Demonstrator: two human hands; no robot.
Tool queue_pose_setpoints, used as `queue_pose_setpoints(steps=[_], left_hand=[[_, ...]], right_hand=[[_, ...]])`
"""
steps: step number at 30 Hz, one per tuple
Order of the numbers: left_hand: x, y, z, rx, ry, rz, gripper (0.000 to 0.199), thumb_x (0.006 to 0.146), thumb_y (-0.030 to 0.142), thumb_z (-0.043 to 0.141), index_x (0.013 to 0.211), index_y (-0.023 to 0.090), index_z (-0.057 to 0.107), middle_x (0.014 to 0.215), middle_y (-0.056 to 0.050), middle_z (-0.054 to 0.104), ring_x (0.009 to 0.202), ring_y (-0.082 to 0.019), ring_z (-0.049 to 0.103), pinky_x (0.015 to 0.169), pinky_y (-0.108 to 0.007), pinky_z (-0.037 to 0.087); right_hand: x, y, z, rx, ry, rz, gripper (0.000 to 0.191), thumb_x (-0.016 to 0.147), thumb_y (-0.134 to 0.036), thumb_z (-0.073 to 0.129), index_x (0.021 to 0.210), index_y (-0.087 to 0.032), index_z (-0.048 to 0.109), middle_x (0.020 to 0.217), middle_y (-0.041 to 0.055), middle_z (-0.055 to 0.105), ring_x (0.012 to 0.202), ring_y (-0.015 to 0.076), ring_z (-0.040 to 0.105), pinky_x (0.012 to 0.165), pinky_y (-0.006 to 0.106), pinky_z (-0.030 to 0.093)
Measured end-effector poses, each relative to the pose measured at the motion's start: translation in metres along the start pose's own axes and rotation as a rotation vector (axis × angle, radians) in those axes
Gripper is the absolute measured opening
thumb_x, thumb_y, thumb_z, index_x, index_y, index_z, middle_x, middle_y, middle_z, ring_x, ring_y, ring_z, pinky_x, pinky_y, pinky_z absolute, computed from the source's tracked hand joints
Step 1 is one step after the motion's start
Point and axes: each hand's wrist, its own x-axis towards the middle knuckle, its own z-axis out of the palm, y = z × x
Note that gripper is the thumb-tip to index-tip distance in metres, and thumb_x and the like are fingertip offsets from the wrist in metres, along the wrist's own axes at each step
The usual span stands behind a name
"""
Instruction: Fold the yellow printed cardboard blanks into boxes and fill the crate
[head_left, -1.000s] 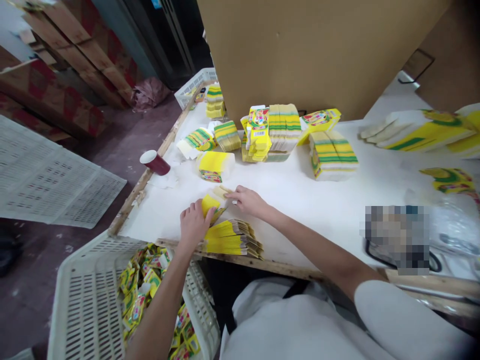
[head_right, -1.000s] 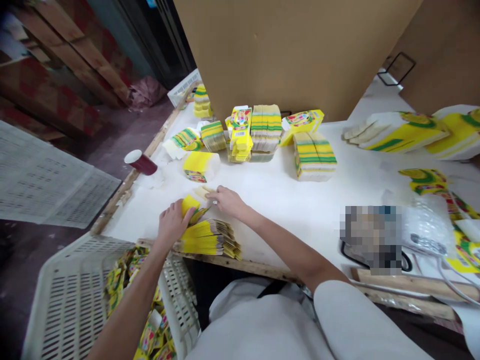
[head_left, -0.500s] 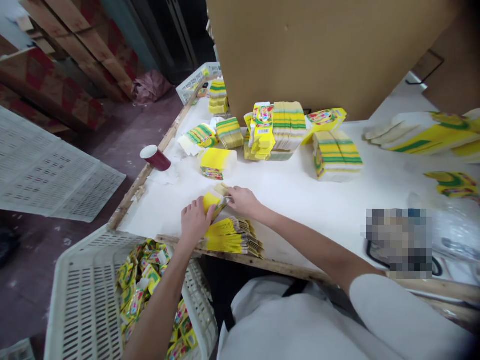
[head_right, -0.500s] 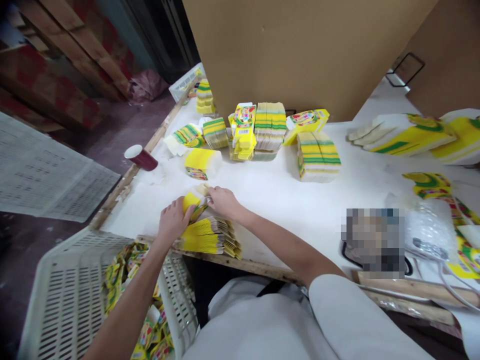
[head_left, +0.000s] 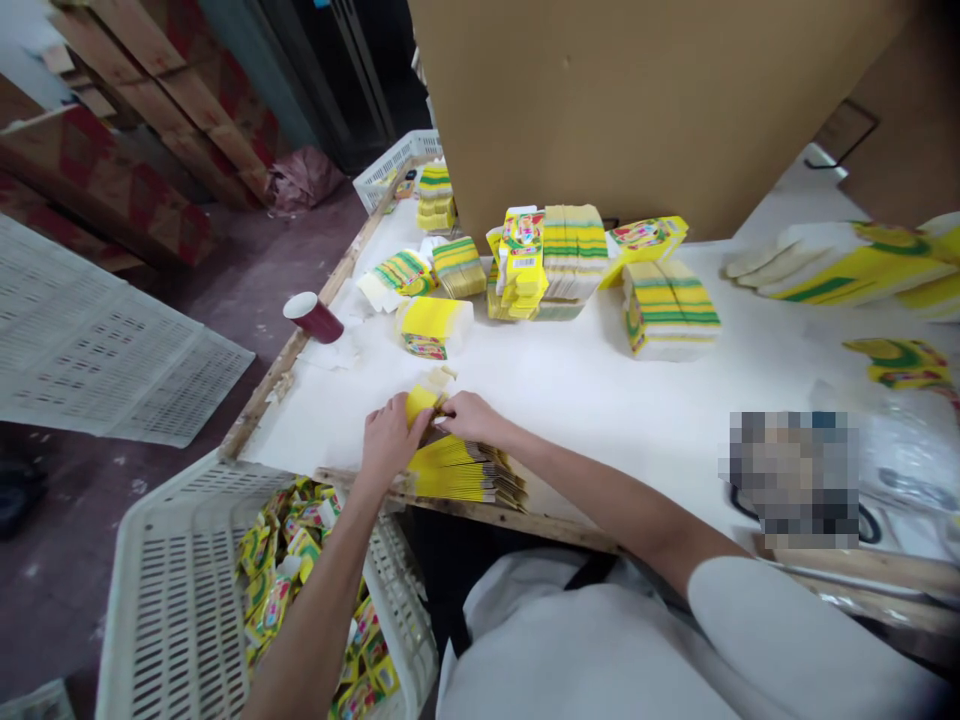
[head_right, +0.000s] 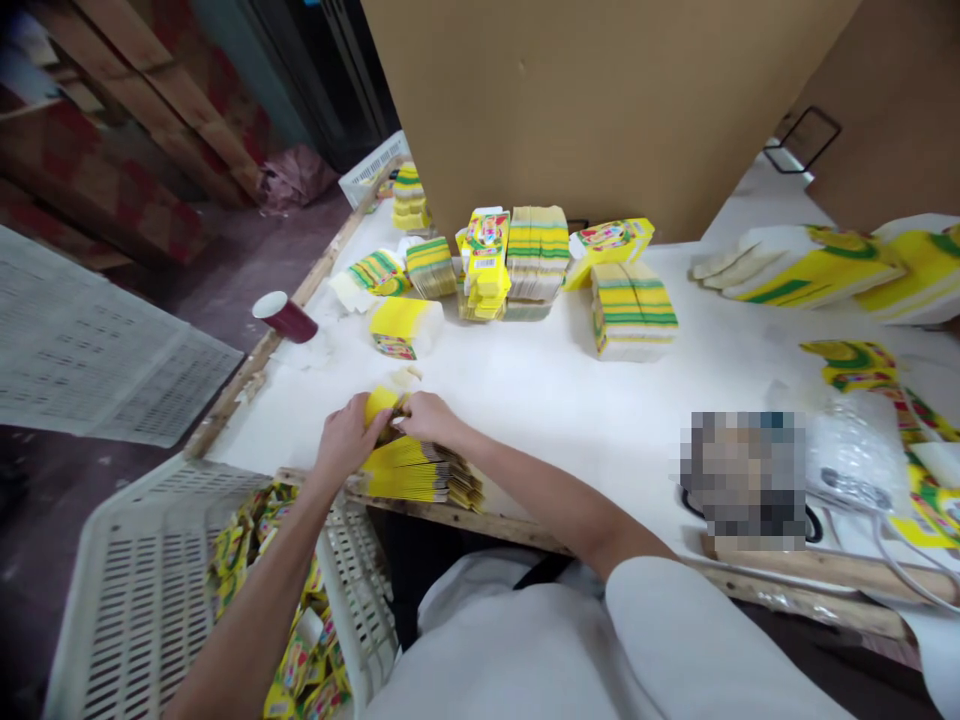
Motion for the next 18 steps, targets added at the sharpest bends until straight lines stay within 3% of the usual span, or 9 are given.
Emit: queue_pose_setpoints(steps=[2,7,14,16,18], left_hand=[[-0.001,0.001,0.001,0.003,0.004,-0.027,0.041,0.089,0.048,0.031,0.110,0.015,0.045,0.098,-0.010,0.064,0.095,-0.024,0.060,0.082,-0.035,0.039],[0.001,0.002,0.001,0.005,-0.026,-0.085,0.043,0.088,0.050,0.029,0.110,0.017,0.046,0.099,-0.010,0.064,0.094,-0.024,0.061,0.080,-0.035,0.040],[0.004,0.004,-0.001,0.010,-0.061,-0.101,0.045,0.087,0.053,0.030,0.103,0.016,0.050,0.098,-0.010,0.064,0.092,-0.025,0.061,0.077,-0.035,0.041],[0.003,0.006,0.000,0.022,-0.044,-0.101,0.044,0.087,0.051,0.030,0.103,0.016,0.050,0.097,-0.011,0.064,0.091,-0.026,0.061,0.079,-0.037,0.040],[0.002,0.007,0.001,0.035,-0.024,-0.099,0.044,0.088,0.051,0.029,0.105,0.015,0.050,0.096,-0.011,0.064,0.091,-0.026,0.061,0.081,-0.037,0.039]], right_hand=[[0.000,0.009,-0.008,-0.001,0.025,0.003,0.021,0.074,-0.032,0.058,0.083,-0.016,0.069,0.083,0.0070,0.071,0.076,0.0194,0.062,0.062,0.025,0.042],[-0.003,0.026,-0.023,0.013,0.059,-0.032,0.028,0.079,-0.016,0.047,0.101,-0.018,0.064,0.098,0.0046,0.069,0.086,0.0171,0.061,0.071,0.024,0.041],[-0.018,0.044,-0.051,0.068,-0.295,-0.259,0.016,0.058,-0.018,0.073,0.074,-0.021,0.074,0.067,-0.0046,0.070,0.061,0.0107,0.060,0.059,0.018,0.041],[-0.017,0.042,-0.053,0.072,-0.261,-0.280,0.016,0.064,-0.021,0.070,0.080,-0.021,0.074,0.070,-0.0039,0.071,0.063,0.0103,0.060,0.061,0.018,0.041],[-0.013,0.039,-0.048,0.057,-0.125,-0.261,0.026,0.075,-0.019,0.060,0.099,-0.021,0.069,0.083,-0.0008,0.070,0.070,0.0106,0.059,0.067,0.020,0.041]])
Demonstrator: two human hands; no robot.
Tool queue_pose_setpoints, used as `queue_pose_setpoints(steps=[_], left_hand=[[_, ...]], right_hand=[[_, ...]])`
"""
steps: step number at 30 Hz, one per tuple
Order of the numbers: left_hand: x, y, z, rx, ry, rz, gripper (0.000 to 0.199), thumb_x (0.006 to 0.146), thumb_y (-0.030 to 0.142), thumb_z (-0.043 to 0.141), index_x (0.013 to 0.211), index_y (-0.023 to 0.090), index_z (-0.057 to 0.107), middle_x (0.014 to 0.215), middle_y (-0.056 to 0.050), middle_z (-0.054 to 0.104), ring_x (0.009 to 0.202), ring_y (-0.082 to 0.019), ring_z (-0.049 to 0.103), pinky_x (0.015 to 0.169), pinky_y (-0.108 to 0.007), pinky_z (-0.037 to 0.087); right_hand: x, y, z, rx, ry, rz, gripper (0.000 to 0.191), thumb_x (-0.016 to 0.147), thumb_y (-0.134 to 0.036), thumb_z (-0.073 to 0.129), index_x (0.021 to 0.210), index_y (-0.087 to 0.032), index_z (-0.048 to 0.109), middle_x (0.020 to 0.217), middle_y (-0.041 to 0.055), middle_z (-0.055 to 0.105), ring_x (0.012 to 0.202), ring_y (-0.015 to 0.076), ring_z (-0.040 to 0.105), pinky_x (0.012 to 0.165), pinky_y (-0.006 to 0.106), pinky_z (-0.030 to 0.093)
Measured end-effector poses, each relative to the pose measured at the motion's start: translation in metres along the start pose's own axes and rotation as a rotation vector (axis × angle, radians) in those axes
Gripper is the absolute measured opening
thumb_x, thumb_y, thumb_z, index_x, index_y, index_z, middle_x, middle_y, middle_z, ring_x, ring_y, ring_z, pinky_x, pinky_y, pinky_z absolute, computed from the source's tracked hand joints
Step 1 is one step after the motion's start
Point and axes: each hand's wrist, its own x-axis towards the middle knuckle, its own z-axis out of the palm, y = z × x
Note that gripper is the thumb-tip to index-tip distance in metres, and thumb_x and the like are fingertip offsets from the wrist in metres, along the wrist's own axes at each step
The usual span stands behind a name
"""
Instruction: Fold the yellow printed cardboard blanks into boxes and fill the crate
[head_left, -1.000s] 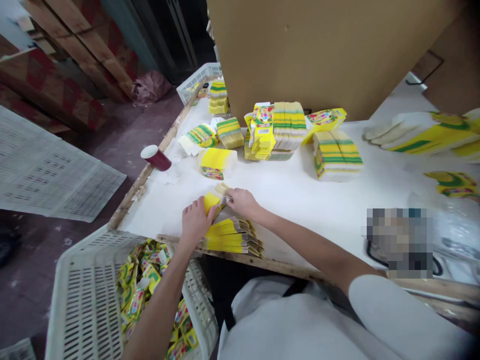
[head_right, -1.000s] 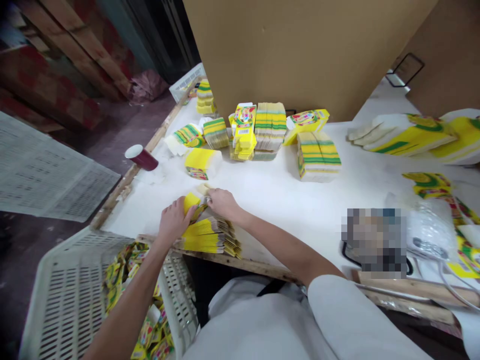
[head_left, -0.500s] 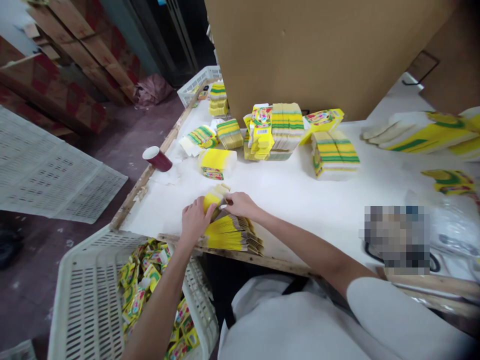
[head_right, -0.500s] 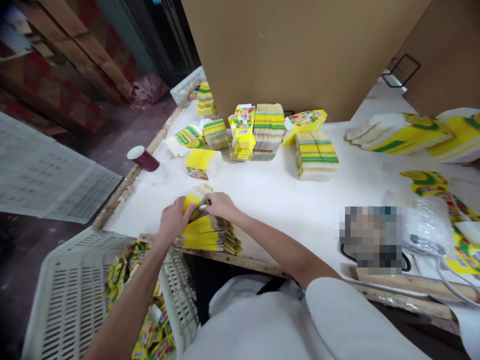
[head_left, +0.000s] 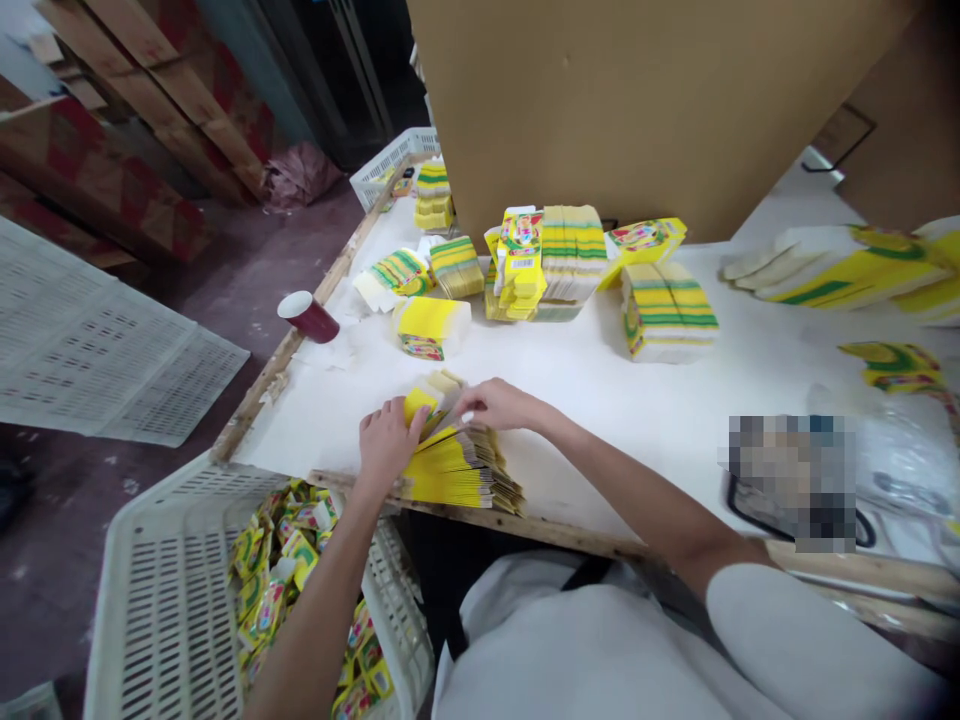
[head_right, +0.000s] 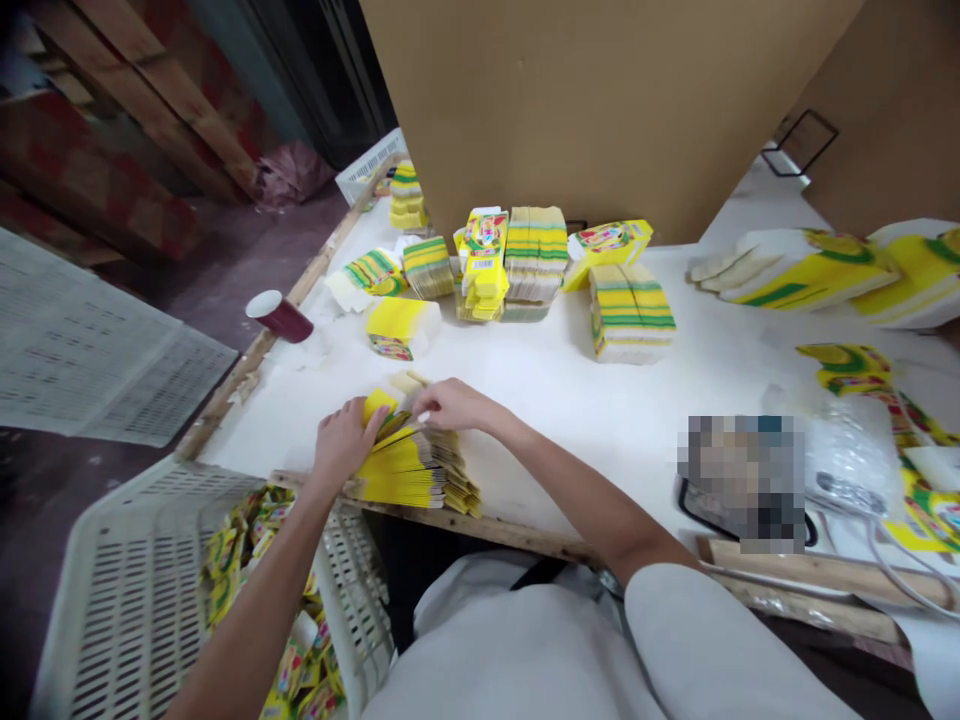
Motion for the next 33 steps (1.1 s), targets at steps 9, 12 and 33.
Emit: queue_pose_setpoints(steps=[9,12,33], left_hand=[[0.000,-0.002,0.003,0.019,0.024,0.015,0.046,0.087,0.053,0.029,0.104,0.015,0.050,0.094,-0.010,0.064,0.089,-0.027,0.061,0.079,-0.037,0.039],[0.000,-0.002,0.005,0.018,0.023,0.017,0.047,0.087,0.053,0.028,0.103,0.015,0.050,0.093,-0.010,0.064,0.089,-0.027,0.061,0.078,-0.038,0.039],[-0.002,-0.005,-0.002,-0.029,-0.054,0.078,0.041,0.088,0.049,0.031,0.106,0.015,0.046,0.098,-0.010,0.063,0.091,-0.025,0.061,0.075,-0.034,0.041]], right_hand=[[0.015,0.009,0.026,-0.242,0.325,0.045,0.028,0.085,-0.014,0.045,0.102,-0.020,0.066,0.097,0.0095,0.053,0.095,0.0211,0.046,0.078,0.030,0.039],[0.016,0.009,0.024,-0.292,0.302,0.008,0.024,0.084,-0.012,0.044,0.095,-0.018,0.065,0.098,0.0091,0.053,0.095,0.0208,0.044,0.082,0.030,0.036],[0.030,-0.024,0.044,-0.188,0.163,0.294,0.027,0.084,-0.028,0.044,0.088,-0.014,0.067,0.087,0.0102,0.070,0.079,0.0192,0.062,0.066,0.025,0.042]])
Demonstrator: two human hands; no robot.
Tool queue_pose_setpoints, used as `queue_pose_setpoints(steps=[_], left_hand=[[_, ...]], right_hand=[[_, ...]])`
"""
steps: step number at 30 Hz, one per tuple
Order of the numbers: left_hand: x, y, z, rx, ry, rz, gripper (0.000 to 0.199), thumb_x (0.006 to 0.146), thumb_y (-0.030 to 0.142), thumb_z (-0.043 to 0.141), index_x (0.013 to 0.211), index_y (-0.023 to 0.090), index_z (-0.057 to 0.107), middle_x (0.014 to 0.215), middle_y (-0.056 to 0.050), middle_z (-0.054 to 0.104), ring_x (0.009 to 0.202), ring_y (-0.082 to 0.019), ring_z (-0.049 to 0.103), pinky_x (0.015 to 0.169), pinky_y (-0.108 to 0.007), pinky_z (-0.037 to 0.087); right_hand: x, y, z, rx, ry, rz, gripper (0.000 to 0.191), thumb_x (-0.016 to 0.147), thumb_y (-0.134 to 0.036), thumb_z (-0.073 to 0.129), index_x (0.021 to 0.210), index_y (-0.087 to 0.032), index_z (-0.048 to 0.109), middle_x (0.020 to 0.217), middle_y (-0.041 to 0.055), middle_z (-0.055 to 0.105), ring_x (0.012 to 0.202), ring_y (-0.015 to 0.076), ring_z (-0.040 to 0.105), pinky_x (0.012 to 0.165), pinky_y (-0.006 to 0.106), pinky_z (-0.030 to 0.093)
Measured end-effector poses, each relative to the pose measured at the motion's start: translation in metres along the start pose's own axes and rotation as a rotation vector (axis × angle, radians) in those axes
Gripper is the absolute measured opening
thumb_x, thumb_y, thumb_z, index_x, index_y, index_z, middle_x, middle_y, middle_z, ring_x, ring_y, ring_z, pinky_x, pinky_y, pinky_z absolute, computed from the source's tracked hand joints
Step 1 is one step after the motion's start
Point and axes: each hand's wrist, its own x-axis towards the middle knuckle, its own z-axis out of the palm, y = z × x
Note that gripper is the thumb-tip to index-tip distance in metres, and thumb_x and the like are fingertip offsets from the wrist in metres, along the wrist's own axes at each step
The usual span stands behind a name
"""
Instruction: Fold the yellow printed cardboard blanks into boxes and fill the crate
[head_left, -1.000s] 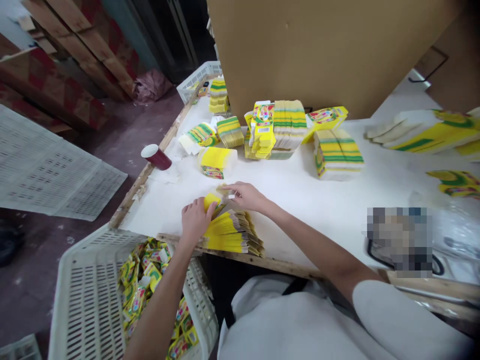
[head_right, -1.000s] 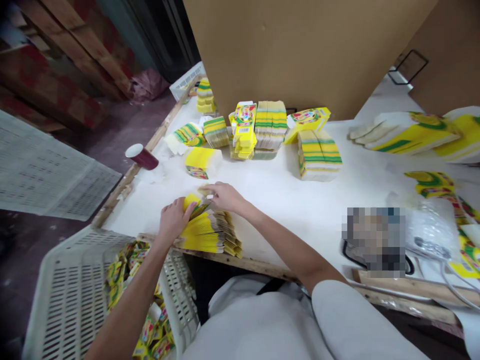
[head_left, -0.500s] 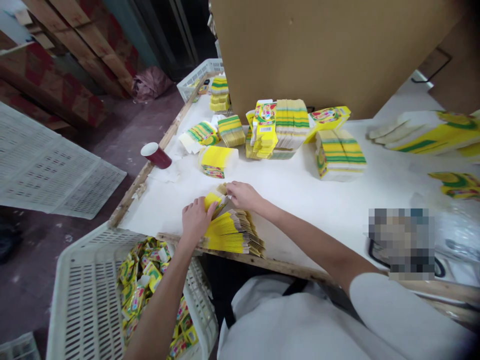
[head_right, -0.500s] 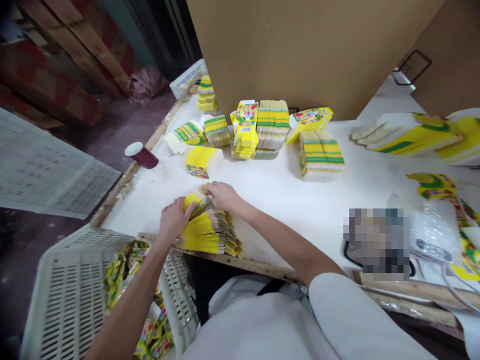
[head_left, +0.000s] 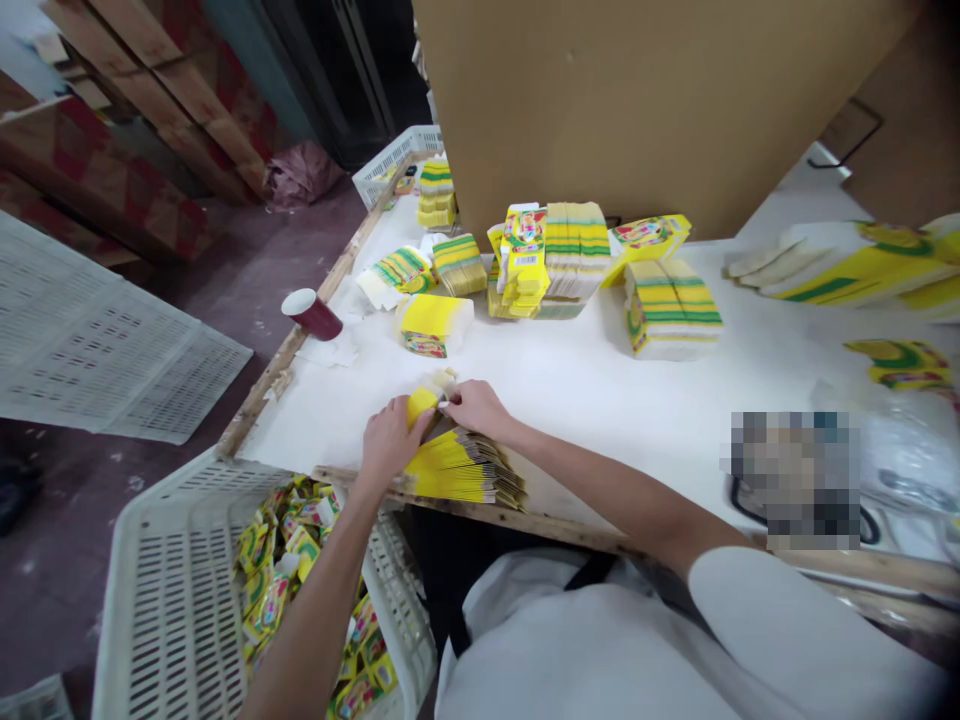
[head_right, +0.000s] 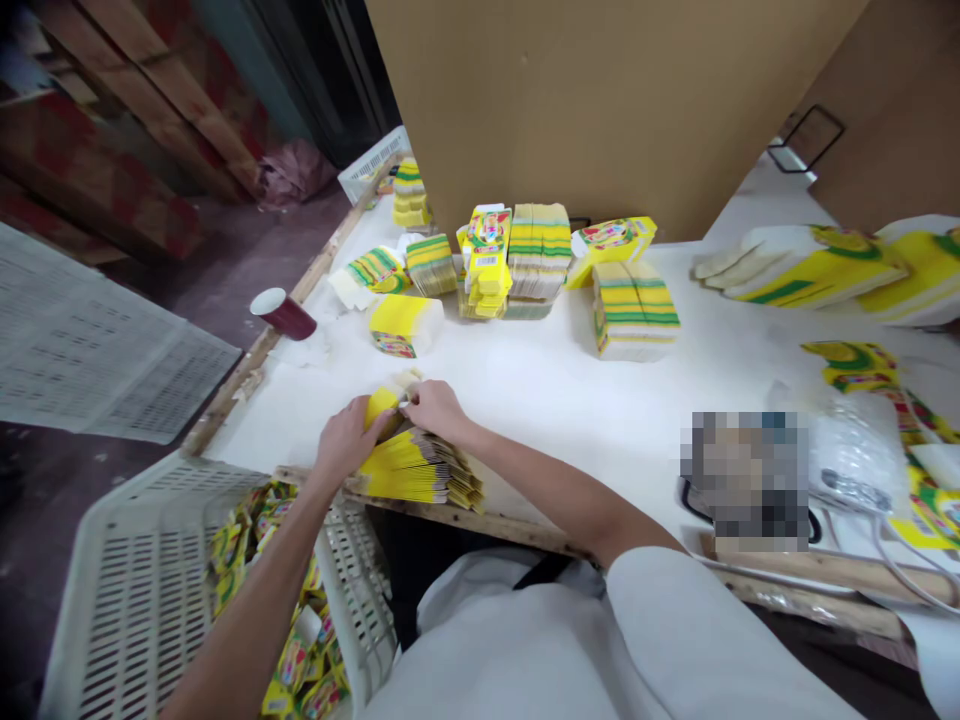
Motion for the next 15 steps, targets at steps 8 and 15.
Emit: queue_pose_setpoints(steps=[8,15], left_hand=[[-0.001,0.000,-0.001,-0.030,-0.030,-0.043,0.041,0.088,0.051,0.030,0.105,0.017,0.046,0.101,-0.010,0.061,0.092,-0.024,0.060,0.069,-0.031,0.041],[0.006,-0.002,-0.002,-0.053,-0.078,-0.111,0.045,0.088,0.053,0.023,0.105,0.019,0.048,0.101,-0.009,0.063,0.090,-0.023,0.062,0.068,-0.030,0.041]], right_hand=[[-0.001,-0.013,0.000,0.118,-0.108,-0.044,0.019,0.077,-0.026,0.054,0.079,-0.015,0.070,0.080,0.0075,0.071,0.073,0.0183,0.063,0.059,0.023,0.042],[0.002,0.017,-0.019,0.139,-0.022,-0.062,0.029,0.079,-0.016,0.047,0.103,-0.019,0.063,0.102,0.0049,0.068,0.089,0.0172,0.062,0.075,0.025,0.043]])
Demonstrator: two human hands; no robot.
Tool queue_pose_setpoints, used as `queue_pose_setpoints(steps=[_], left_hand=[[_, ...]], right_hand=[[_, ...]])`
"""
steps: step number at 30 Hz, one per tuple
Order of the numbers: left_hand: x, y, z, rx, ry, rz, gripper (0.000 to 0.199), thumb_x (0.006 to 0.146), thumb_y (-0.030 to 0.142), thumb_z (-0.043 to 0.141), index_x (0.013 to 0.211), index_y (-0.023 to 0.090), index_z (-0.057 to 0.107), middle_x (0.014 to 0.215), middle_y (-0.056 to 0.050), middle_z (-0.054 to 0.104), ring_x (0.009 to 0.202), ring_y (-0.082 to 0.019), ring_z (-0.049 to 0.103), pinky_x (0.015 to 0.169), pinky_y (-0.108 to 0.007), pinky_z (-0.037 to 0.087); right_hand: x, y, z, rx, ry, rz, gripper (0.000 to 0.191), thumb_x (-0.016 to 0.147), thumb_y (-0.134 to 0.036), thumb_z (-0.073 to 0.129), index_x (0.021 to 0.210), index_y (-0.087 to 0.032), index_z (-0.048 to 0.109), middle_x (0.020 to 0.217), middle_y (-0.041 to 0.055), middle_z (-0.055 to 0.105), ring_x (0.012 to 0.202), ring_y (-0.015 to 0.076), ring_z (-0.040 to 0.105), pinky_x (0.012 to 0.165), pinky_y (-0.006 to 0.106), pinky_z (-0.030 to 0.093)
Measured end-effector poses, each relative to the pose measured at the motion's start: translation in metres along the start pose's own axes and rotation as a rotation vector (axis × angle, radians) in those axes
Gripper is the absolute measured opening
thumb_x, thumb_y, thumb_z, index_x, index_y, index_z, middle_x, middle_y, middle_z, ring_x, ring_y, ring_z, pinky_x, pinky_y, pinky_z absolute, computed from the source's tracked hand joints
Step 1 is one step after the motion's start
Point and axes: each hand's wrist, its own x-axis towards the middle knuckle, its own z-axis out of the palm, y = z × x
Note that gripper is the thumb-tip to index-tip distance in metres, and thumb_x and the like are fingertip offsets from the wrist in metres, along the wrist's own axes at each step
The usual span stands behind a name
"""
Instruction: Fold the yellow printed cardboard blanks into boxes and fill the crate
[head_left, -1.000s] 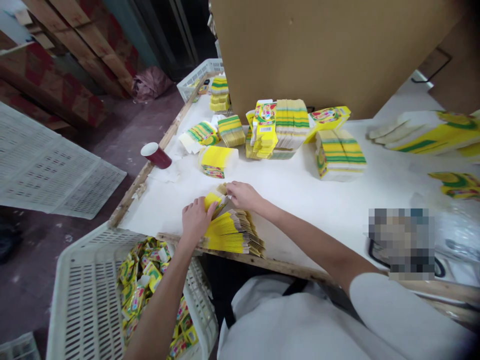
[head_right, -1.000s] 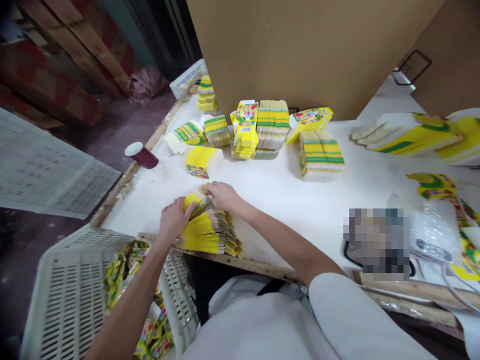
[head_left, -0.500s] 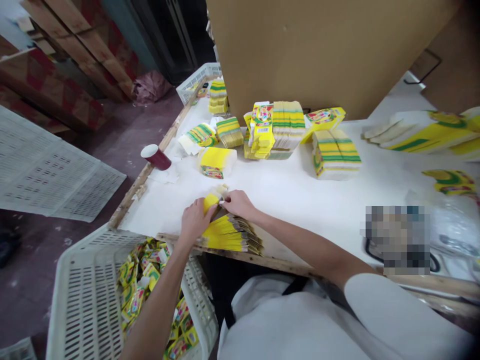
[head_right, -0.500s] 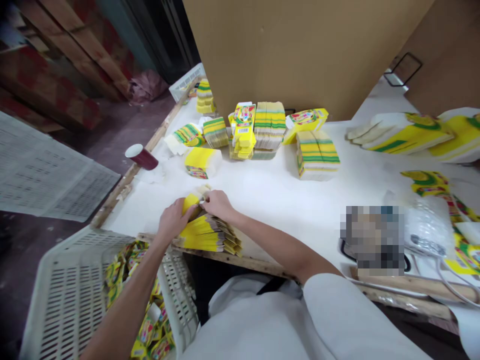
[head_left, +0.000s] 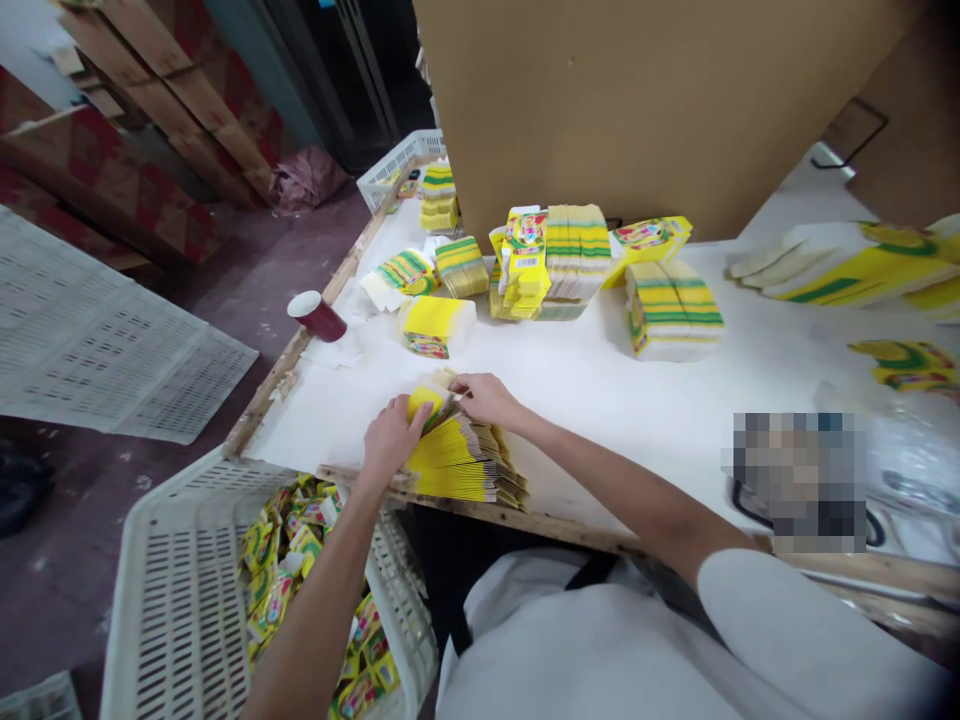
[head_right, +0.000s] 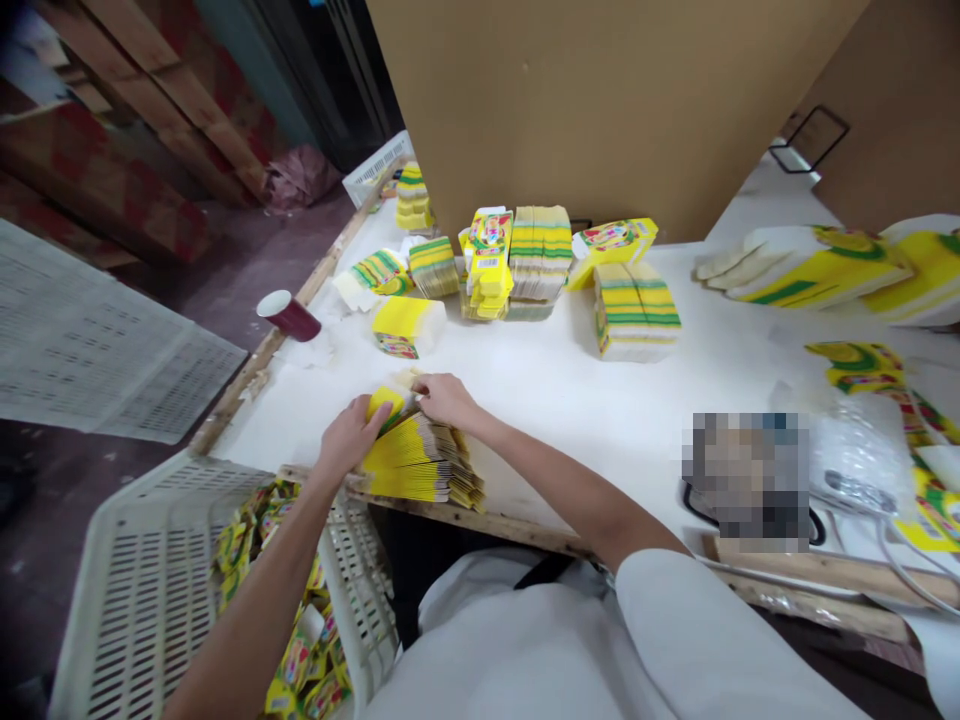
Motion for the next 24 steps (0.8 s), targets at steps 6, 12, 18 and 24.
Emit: queue_pose_setpoints(steps=[6,12,18,24], left_hand=[[0.003,0.000,-0.004,0.021,-0.020,0.012,0.046,0.087,0.055,0.025,0.099,0.018,0.050,0.097,-0.009,0.065,0.085,-0.023,0.063,0.066,-0.030,0.040],[0.002,0.009,-0.005,0.049,0.002,0.111,0.038,0.089,0.048,0.029,0.098,0.019,0.051,0.094,-0.008,0.066,0.090,-0.022,0.062,0.077,-0.031,0.039],[0.001,0.010,-0.006,0.067,-0.002,0.154,0.037,0.089,0.048,0.030,0.100,0.019,0.051,0.092,-0.007,0.067,0.089,-0.021,0.062,0.077,-0.030,0.039],[0.000,0.010,-0.005,0.070,0.007,0.149,0.038,0.089,0.049,0.030,0.101,0.020,0.050,0.092,-0.007,0.067,0.087,-0.022,0.062,0.074,-0.031,0.040]], right_hand=[[-0.013,0.015,-0.025,0.053,-0.285,-0.168,0.026,0.067,-0.010,0.059,0.089,-0.018,0.070,0.082,-0.0005,0.072,0.074,0.0130,0.064,0.066,0.020,0.044],[-0.028,0.016,-0.033,0.038,-0.380,-0.265,0.025,0.067,-0.007,0.060,0.085,-0.021,0.072,0.080,-0.0031,0.072,0.071,0.0106,0.062,0.065,0.018,0.043],[-0.020,0.020,-0.020,-0.107,0.044,-0.139,0.034,0.083,-0.011,0.046,0.113,-0.018,0.060,0.104,0.0082,0.061,0.087,0.0169,0.056,0.076,0.026,0.040],[-0.023,0.023,-0.007,-0.245,0.144,-0.155,0.026,0.085,-0.013,0.043,0.100,-0.020,0.063,0.102,0.0094,0.054,0.098,0.0216,0.047,0.077,0.028,0.039]])
